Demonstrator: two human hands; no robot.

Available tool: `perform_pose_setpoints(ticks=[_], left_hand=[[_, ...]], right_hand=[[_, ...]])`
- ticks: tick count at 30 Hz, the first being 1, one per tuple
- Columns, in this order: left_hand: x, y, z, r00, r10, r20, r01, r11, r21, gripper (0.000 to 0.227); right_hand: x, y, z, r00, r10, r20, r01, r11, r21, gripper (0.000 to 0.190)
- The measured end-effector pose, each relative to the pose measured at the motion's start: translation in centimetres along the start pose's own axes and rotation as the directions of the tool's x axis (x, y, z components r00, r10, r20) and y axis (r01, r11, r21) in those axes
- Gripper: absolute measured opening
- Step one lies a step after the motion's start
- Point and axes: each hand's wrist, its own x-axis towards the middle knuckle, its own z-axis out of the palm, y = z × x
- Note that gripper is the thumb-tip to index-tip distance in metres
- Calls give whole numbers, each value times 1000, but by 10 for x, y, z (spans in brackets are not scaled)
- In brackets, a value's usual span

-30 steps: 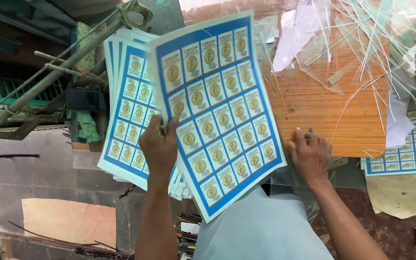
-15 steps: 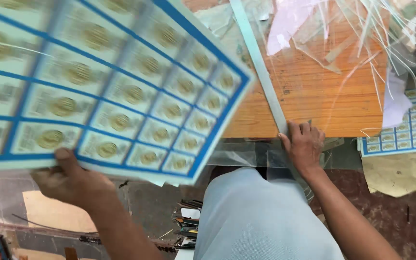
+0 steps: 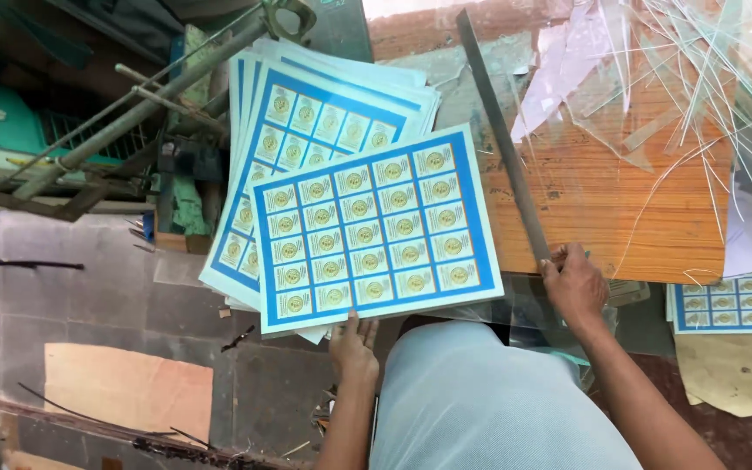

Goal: Using a ruler and a box cutter to trim plastic/sticker sheets on a wooden workbench.

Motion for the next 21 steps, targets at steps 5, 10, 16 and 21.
perform_pose_setpoints(ticks=[5,10,16,21], left_hand=[[-16,13,-22,950,-282,135,164,817,553,24],[-36,48,-7,937,-179,299,-176,499,849,33],[-10,59,101,320,272,908,-926,-113,360,35],[11,41,214,6,25,1000,-851,-525,18,87]], right_hand=[[7,7,2,965,-195,-177,203,979,28,28],[27,18,9,964,-184,-194,192,981,27,24],[20,6,10,988,-30,-151,91,906,414,21],[-23,-22,2,988,98,-120,-3,788,616,28]])
